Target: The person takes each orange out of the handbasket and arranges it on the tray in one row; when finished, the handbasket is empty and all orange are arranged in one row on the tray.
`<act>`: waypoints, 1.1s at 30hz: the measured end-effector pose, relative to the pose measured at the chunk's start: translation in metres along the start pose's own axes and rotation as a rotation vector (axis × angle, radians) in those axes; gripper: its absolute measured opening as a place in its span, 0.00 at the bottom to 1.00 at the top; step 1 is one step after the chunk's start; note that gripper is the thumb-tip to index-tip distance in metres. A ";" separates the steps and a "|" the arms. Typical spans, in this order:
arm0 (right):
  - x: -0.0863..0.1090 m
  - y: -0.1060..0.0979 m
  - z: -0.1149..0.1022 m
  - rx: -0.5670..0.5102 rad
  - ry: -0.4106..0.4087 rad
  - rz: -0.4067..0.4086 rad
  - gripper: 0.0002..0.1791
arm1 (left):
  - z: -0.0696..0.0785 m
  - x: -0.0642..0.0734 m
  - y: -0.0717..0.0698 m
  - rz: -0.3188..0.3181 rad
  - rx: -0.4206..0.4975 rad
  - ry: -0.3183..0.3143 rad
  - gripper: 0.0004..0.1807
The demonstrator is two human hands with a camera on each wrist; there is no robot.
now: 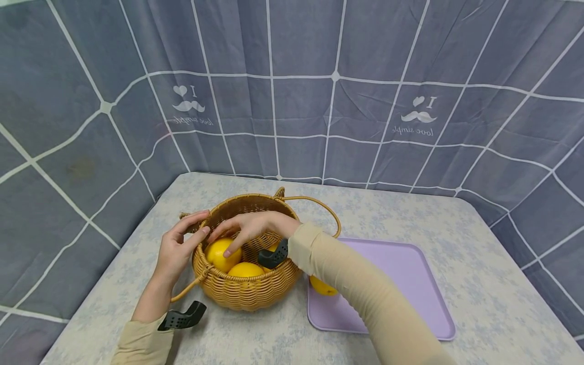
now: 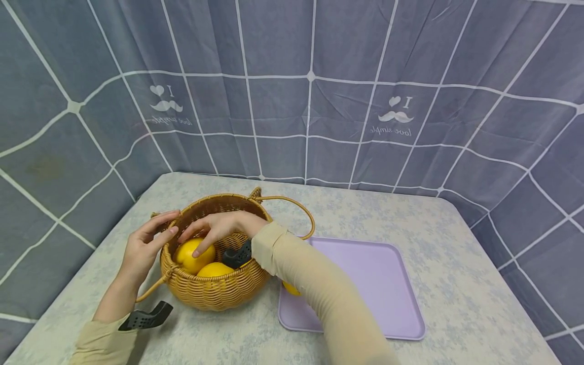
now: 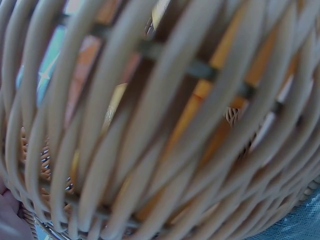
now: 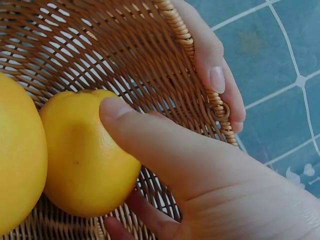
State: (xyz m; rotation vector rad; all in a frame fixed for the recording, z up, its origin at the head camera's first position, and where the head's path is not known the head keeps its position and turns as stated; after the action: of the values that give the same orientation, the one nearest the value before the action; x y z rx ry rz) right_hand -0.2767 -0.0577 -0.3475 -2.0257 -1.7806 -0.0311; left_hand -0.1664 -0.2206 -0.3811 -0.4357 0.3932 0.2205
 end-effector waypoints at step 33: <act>0.006 0.000 -0.003 0.097 0.169 0.083 0.27 | 0.000 0.001 0.000 0.010 -0.012 0.013 0.18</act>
State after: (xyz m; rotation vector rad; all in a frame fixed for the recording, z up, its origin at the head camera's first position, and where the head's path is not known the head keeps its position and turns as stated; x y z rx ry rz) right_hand -0.2752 -0.0530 -0.3434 -1.9640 -1.5641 -0.0866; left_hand -0.1660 -0.2203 -0.3819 -0.4476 0.4075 0.2302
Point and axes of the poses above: each hand's wrist, its own x-axis away from the middle knuckle, its own y-axis out of the palm, z = x × y, the point moved 1 cm from there along -x, towards the middle knuckle, and after that the axes turned 14 degrees about -x, right-handed, at the moved point
